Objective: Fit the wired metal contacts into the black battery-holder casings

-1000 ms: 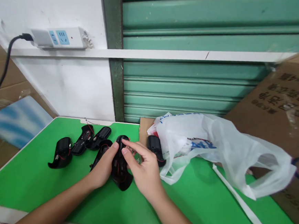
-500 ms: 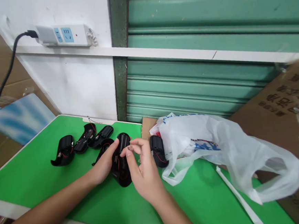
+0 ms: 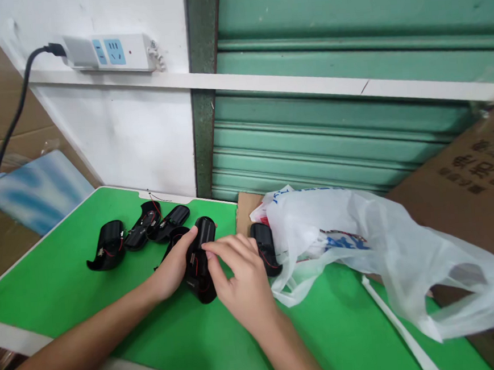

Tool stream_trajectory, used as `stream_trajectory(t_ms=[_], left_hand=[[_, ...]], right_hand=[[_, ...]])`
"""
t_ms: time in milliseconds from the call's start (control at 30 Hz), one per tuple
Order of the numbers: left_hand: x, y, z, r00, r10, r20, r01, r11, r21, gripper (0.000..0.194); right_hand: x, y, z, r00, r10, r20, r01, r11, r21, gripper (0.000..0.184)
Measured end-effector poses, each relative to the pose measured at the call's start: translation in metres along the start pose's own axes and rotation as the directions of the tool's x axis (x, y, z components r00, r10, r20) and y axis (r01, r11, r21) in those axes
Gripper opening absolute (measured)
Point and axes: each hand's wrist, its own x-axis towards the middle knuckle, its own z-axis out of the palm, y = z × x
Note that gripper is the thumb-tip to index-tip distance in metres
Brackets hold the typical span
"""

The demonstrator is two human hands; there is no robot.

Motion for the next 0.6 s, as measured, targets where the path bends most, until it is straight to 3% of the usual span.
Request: stream_trajectory(t_ms=[233, 433, 600], left_hand=[[0.0011, -0.0017, -0.0016, 0.999, -0.024, 0.021, 0.025, 1.0, -0.005, 0.044], [-0.0005, 0.0007, -0.0006, 0.999, -0.023, 0.025, 0.022, 0.998, 0.065, 0.039], [-0.0017, 0.0006, -0.0016, 0.999, -0.006, 0.043, 0.001, 0.992, 0.125, 0.035]], right_hand=[[0.0002, 0.0023, -0.0007, 0.998, -0.064, 0.006, 0.064, 0.998, -0.015, 0.02], [-0.0027, 0.0037, -0.0017, 1.0, 0.017, 0.017, -0.016, 1.0, -0.008, 0.009], [-0.0068, 0.0077, -0.0019, 0.998, -0.016, 0.058, 0.017, 1.0, -0.016, 0.012]])
